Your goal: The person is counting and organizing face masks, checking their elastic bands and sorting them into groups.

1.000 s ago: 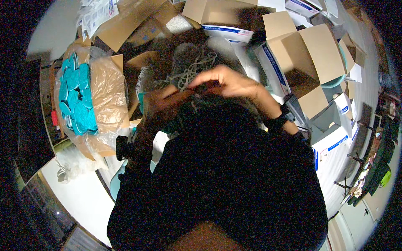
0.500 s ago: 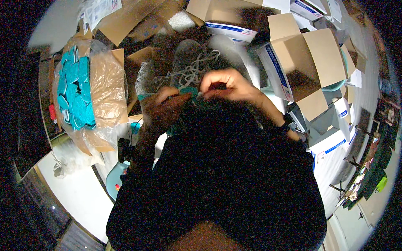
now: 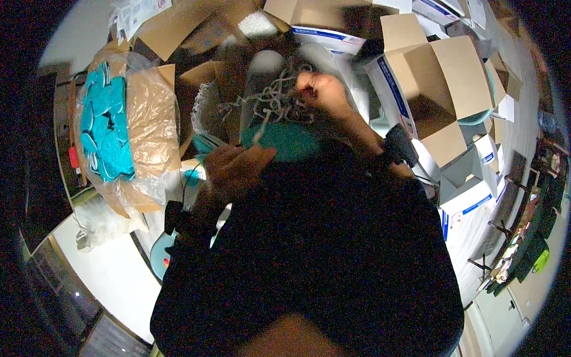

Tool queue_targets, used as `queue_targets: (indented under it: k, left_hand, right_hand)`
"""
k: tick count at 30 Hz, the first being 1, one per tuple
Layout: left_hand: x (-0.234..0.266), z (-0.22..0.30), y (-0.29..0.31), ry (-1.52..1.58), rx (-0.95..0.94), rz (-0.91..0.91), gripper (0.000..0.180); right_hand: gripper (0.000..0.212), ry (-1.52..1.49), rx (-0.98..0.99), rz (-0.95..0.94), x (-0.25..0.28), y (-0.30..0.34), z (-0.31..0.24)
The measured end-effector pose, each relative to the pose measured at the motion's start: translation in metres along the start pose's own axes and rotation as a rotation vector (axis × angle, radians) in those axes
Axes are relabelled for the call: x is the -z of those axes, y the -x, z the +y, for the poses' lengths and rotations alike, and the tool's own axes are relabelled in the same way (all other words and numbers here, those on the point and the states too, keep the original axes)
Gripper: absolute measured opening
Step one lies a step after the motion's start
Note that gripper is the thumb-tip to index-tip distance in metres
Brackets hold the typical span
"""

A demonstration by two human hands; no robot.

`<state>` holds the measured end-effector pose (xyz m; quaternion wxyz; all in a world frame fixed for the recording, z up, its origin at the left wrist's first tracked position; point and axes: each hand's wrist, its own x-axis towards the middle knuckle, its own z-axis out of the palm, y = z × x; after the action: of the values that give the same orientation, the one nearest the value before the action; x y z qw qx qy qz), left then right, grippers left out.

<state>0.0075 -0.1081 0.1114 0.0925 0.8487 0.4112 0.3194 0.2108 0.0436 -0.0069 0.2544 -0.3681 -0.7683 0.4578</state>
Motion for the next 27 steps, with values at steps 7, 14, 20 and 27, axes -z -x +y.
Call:
queue_targets:
  k: [7,14,20,27]
  left_hand:
    - [0.011,0.004,-0.001,-0.082,-0.051,-0.046,0.031]
    - [0.005,0.002,-0.008,0.17,0.095,0.012,0.025]
    - [0.011,0.009,0.005,0.032,0.135,-0.182,0.017]
    - [0.01,-0.036,0.033,0.23,0.624,0.371,0.008]
  right_hand:
    - [0.008,-0.402,-0.039,-0.252,0.018,-0.008,-0.048]
    - [0.013,-0.291,0.136,-0.493,-0.003,0.014,-0.069]
    - [0.014,-0.043,-0.146,-0.216,-0.006,0.012,-0.017]
    - [0.053,0.25,0.03,-0.161,-0.033,-0.047,-0.001]
